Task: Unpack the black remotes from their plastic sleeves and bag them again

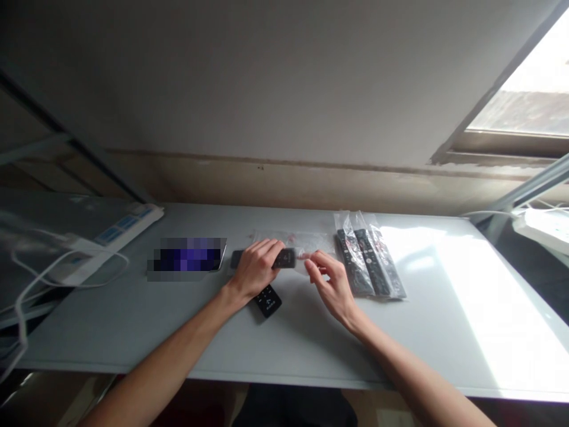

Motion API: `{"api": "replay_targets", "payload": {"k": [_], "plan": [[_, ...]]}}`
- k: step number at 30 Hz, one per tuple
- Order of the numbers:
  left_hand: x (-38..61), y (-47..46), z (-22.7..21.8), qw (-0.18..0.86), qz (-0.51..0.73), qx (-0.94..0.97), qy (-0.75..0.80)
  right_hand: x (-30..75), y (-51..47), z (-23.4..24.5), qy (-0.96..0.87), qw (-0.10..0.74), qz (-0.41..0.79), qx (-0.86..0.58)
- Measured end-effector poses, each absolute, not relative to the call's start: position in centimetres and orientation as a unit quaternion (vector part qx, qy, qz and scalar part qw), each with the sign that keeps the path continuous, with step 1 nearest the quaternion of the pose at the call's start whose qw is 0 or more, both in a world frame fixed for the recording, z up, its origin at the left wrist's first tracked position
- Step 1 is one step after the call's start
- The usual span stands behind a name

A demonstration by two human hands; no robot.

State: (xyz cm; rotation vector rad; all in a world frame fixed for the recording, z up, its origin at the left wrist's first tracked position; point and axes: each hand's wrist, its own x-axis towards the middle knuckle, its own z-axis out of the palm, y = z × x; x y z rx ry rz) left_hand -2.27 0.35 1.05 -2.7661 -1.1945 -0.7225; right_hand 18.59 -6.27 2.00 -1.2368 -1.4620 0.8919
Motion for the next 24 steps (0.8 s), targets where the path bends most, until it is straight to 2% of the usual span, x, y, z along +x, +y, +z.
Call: {"api": "replay_targets", "payload": {"k": [3,6,13,16,18,21,24], "plan": [[-2.5,0.4,1.1,0.017,-0.233,-0.896,-0.378,18.5,-6.2,2.3,-0.618,0.450,0.413,-0.494],[-2.6,0.5,1.1,0.016,-0.234,-0.894,-0.382,19.0,-6.0,2.5,-0.598,0.471,0.431,-0.485],[-2.7,0.7,1.1,-0.013,-0.230,-0.884,-0.408,21.7,-4.6,2.7,-0.460,0.646,0.343,-0.504],[-2.5,0.4,1.2,-0.047,-0.244,-0.864,-0.438,21.6,-4.2,2.2,-0.363,0.718,0.369,-0.465],[-2.3,0.2,1.2,-0.067,-0.256,-0.851,-0.453,20.8,-4.4,1.6,-0.342,0.700,0.433,-0.453],[-2.1,-0.1,1.0,-0.083,-0.249,-0.850,-0.457,19.3,-4.9,0.7,-0.374,0.590,0.549,-0.459],[-1.9,-0.3,0.9,-0.090,-0.229,-0.866,-0.436,18.8,-5.3,0.3,-0.387,0.548,0.580,-0.462]]}}
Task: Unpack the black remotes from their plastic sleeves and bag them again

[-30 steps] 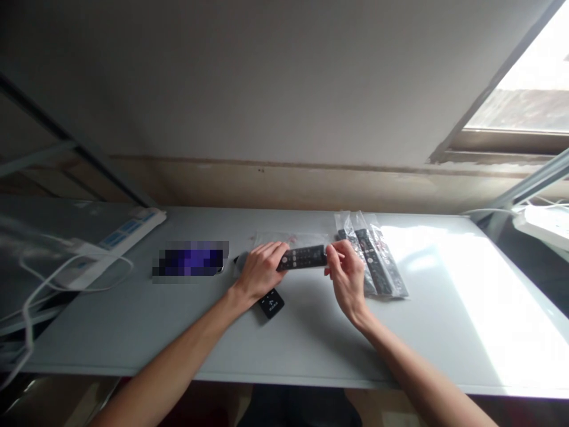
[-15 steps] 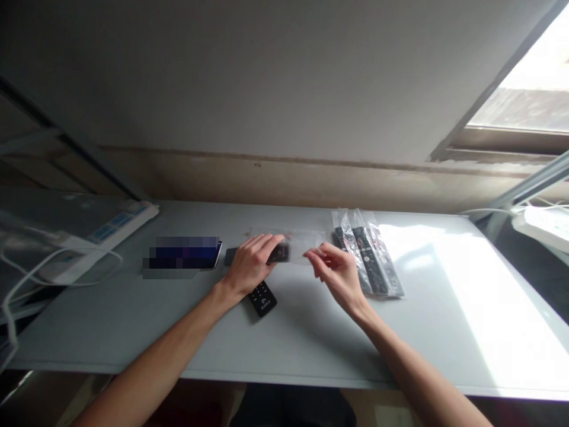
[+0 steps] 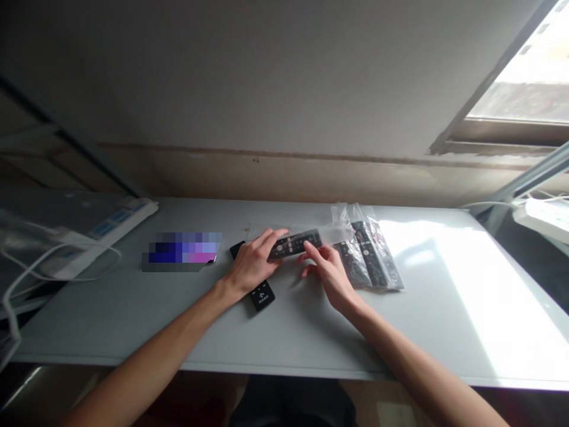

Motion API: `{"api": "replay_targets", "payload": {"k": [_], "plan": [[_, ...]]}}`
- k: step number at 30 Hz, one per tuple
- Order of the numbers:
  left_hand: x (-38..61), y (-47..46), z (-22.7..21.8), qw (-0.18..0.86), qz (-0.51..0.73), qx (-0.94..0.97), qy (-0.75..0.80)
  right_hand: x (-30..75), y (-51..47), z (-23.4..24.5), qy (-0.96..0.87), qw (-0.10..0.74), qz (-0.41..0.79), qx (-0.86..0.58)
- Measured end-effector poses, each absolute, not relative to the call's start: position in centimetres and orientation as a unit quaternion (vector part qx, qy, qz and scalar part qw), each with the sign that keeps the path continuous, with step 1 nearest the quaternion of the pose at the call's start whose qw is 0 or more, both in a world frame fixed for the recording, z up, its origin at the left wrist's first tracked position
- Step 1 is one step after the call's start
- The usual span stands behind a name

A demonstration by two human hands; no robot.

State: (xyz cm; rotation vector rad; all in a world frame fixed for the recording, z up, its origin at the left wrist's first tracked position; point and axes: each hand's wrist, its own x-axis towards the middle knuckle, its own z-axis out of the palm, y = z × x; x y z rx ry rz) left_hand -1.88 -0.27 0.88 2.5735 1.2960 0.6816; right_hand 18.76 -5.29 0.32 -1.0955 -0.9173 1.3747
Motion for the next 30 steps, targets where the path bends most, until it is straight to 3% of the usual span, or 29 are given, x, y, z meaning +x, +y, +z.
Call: {"api": "replay_targets", "payload": {"k": [7,30], "plan": [[-1.5,-0.6,1.0,0.096,0.239,0.898,0.358,21.3,-3.9,0.7,-0.359,0.619,0.511,-0.477],[-1.7,-0.4,0.7,0.094,0.207,0.909,0.350,21.6,-3.9,0.4,-0.360,0.583,0.524,-0.506]]}}
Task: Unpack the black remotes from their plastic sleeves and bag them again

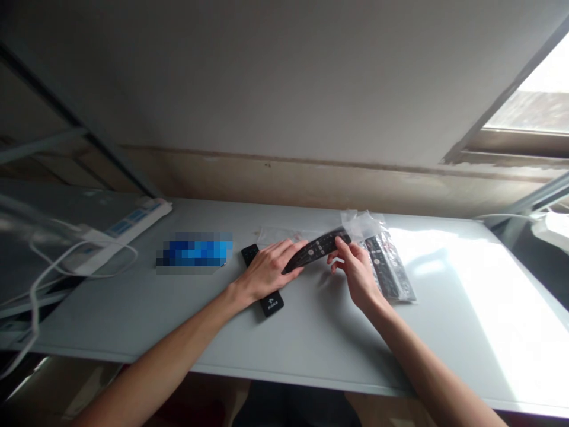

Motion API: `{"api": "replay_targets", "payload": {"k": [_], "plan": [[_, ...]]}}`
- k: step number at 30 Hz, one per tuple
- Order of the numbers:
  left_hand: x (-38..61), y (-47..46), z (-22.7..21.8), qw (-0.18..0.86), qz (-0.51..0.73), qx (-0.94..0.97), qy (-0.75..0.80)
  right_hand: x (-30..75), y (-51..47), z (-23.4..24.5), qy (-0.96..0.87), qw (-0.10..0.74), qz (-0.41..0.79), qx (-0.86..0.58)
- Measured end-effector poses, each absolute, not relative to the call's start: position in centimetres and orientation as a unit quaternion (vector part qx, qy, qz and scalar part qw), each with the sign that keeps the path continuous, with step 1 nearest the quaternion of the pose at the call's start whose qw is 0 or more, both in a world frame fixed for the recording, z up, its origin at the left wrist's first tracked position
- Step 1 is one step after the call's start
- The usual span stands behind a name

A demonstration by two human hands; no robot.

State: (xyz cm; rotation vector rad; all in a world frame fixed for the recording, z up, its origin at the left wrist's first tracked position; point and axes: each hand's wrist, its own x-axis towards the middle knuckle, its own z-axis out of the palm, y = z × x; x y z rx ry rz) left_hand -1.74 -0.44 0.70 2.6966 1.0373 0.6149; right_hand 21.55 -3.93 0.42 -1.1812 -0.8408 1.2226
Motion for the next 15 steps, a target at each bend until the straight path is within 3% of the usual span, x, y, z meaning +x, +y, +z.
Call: {"api": "replay_targets", "payload": {"k": [15], "plan": [[-1.92,-0.32,0.22,0.093,0.201,0.913,0.341,21.26,-3.62,0.48,-0.344,0.580,0.527,-0.517]]}}
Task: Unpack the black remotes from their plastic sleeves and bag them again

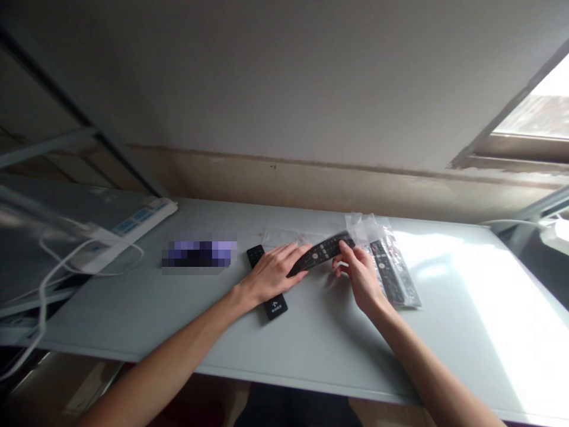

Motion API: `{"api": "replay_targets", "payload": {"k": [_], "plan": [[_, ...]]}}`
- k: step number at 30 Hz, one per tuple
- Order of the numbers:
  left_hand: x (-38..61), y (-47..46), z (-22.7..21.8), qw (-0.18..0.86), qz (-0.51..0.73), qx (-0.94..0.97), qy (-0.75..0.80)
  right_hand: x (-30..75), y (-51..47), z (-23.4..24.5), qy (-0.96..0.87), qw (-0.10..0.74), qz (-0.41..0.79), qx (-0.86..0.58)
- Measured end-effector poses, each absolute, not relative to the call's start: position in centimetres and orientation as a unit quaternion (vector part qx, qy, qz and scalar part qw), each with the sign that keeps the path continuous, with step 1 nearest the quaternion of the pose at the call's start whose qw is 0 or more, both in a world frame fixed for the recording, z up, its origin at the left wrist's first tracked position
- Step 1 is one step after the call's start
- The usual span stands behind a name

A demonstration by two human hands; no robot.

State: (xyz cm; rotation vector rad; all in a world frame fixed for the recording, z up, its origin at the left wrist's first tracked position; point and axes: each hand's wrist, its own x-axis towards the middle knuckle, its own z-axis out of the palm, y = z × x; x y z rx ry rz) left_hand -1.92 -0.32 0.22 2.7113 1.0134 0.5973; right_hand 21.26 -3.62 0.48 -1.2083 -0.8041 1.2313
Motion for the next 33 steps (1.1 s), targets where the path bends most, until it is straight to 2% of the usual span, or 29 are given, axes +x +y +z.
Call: {"api": "replay_targets", "payload": {"k": [18,25,33], "plan": [[-2.0,-0.4,0.3,0.093,0.193,0.915,0.342,21.4,-3.6,0.3,-0.351,0.573,0.522,-0.525],[-1.9,-0.5,0.8,0.095,0.203,0.911,0.346,22.4,-3.0,0.1,-0.379,0.612,0.438,-0.539],[-2.4,0.5,0.0,0.053,0.219,0.881,0.415,22.9,-1.9,-0.2,-0.400,0.595,0.395,-0.575]]}}
